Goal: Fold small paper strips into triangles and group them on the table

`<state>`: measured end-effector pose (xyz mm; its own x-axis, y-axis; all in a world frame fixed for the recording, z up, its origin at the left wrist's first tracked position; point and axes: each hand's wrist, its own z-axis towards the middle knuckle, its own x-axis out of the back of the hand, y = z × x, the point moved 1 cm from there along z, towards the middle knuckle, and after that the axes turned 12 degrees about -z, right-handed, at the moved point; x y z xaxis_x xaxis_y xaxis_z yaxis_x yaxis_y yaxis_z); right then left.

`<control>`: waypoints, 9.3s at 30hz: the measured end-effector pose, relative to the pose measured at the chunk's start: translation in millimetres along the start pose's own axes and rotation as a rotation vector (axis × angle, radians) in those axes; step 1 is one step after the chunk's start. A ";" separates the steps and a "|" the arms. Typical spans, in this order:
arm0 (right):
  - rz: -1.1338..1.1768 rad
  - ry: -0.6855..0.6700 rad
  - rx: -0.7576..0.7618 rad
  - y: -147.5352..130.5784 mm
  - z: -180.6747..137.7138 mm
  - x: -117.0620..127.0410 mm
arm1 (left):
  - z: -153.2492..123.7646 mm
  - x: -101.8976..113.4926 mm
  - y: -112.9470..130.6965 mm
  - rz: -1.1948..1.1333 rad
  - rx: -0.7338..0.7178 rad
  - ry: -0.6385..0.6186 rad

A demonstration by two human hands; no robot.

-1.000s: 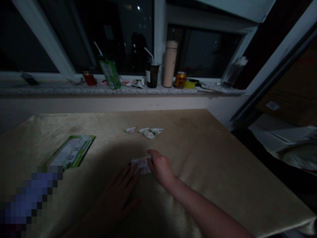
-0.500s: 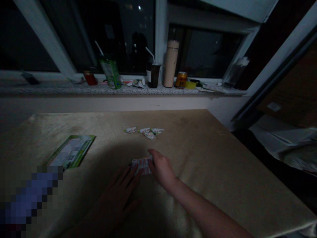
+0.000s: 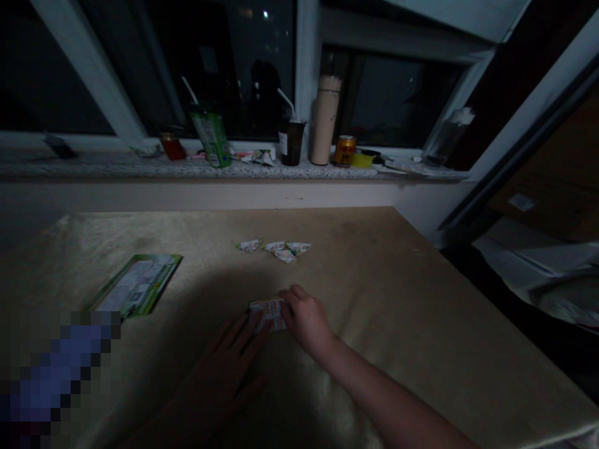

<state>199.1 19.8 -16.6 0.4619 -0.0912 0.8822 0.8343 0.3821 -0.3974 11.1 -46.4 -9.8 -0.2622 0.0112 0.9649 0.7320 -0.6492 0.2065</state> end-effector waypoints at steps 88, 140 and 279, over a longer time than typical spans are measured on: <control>-0.315 -0.037 0.128 4.1 -30.2 19.2 | 7.0 1.5 -11.9 -0.188 0.057 -0.132; -0.239 -0.202 0.379 -8.4 -57.5 31.3 | 3.7 5.3 -11.8 -0.066 -0.044 -0.082; -0.217 0.084 0.681 14.0 -15.3 18.3 | 37.5 15.7 -55.7 0.074 -0.217 0.007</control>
<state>223.9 9.4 -9.9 0.3512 -0.2901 0.8902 0.5499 0.8334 0.0547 -10.3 18.4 0.0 -0.2178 -0.0468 0.9749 0.5970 -0.7966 0.0951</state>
